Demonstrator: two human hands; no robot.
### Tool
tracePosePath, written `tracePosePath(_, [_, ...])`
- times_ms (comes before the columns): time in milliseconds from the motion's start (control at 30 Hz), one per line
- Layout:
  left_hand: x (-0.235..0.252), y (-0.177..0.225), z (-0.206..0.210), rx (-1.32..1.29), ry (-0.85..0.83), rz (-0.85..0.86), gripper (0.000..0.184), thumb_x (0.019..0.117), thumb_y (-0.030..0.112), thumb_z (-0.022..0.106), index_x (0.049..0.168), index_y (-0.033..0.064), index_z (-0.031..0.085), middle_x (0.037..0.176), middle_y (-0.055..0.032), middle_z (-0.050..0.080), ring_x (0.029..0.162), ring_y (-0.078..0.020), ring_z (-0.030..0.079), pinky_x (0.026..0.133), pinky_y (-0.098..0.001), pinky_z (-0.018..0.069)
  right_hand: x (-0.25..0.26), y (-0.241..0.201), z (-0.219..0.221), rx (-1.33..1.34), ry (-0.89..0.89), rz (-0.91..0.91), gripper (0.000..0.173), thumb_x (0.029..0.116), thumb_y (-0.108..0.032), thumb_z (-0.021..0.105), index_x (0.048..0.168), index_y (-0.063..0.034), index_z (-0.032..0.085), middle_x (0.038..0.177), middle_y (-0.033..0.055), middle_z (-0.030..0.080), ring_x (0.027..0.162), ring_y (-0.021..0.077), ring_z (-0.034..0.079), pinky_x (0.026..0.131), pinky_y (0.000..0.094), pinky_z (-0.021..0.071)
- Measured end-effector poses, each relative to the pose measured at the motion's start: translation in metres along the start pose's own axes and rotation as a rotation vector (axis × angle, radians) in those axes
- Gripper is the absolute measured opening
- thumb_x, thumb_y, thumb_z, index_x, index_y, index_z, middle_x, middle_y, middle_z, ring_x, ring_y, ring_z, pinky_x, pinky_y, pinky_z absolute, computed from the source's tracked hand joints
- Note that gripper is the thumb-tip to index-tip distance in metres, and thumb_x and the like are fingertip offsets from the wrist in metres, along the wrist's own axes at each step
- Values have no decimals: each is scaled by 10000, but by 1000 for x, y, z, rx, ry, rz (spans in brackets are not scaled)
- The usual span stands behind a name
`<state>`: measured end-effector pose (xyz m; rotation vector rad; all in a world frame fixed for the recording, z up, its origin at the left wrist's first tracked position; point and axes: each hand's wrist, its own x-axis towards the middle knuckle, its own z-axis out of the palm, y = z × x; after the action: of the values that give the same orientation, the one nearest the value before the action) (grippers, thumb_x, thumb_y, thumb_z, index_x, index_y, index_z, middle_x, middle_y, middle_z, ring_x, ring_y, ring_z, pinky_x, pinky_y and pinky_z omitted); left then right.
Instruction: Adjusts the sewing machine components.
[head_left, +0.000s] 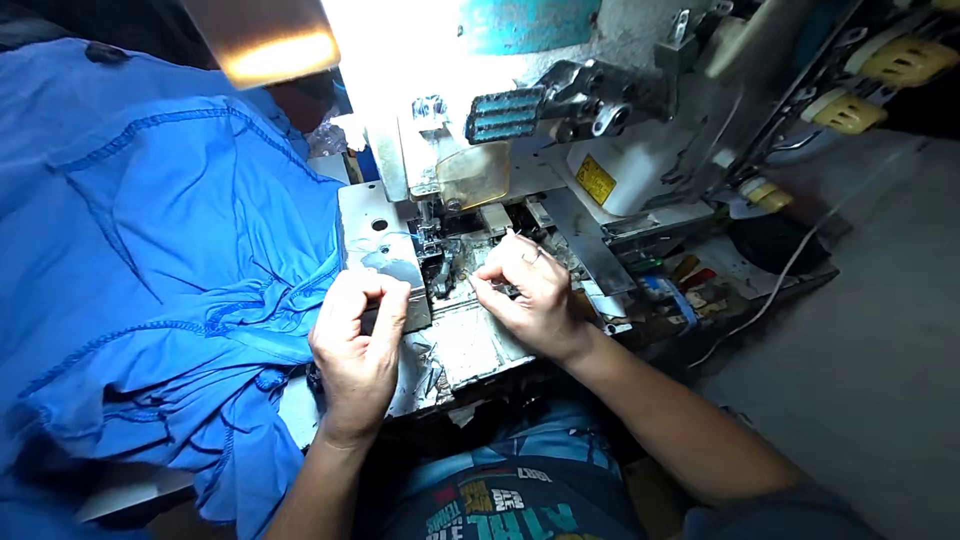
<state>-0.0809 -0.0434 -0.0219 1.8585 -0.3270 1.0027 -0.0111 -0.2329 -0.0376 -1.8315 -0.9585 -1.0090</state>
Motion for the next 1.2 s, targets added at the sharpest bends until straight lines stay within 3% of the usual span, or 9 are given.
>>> tracePosePath(167, [0,7,2,-110,-116,-59,130,945,66,653,1046,36,727,1034,13,696,993,-29,659,882,-190,556,6,-8,-4,43,-35,-7,33,845,-35,719,826,-8,719,832,91,679,839,129,650,801,218,538])
tracePosePath(300, [6,8,9,-17,-262,-83,197,962,208,672,1096,100,767,1050,26,713,1034,-49,625,923,-231,481,5,-17,-9,69,-38,-35,26,845,-32,729,838,-8,737,842,86,704,879,124,662,853,224,530])
tracePosePath(433, [9,8,14,-18,-309,-74,122,975,185,634,911,139,726,901,68,664,908,-21,618,819,-214,495,3,-19,-14,112,-37,-49,29,862,-31,742,853,-4,748,861,85,713,910,123,667,889,233,527])
tracePosePath(600, [8,8,18,106,-371,12,229,1030,190,499,859,110,628,811,30,542,841,-86,530,812,-299,401,2,-16,-12,170,-52,-36,34,848,-28,716,838,5,714,843,81,679,861,109,646,828,214,533])
tracePosePath(667, [10,4,18,156,-281,52,316,1044,210,512,748,118,574,705,38,485,703,-64,489,695,-255,397,2,-13,-7,108,-39,-68,44,832,-43,714,817,-3,704,824,92,675,850,134,649,825,228,532])
tracePosePath(733, [13,1,9,126,-149,31,333,1016,242,609,707,122,585,730,44,519,737,-47,502,737,-254,392,3,-3,-2,21,-35,-126,77,840,-75,704,791,-16,701,792,101,673,824,168,650,781,253,530])
tracePosePath(833, [14,-10,-5,59,8,70,160,995,196,642,891,75,655,931,26,587,914,-28,574,828,-182,478,8,17,7,-89,-51,-206,116,855,-93,679,763,-26,700,749,109,667,779,215,660,730,302,537])
tracePosePath(967, [2,-33,-5,-18,106,85,168,1033,117,546,1139,2,606,1059,-9,632,980,-51,638,898,-240,550,20,31,16,-221,-96,-258,168,887,-108,640,744,-33,687,727,110,644,759,261,647,709,376,515])
tracePosePath(1200, [-11,-46,4,-28,126,122,158,998,51,562,1148,29,607,1098,14,618,1030,-37,609,914,-214,523,29,41,34,-288,-77,-281,164,881,-106,645,728,-49,662,731,123,660,774,288,658,739,410,482])
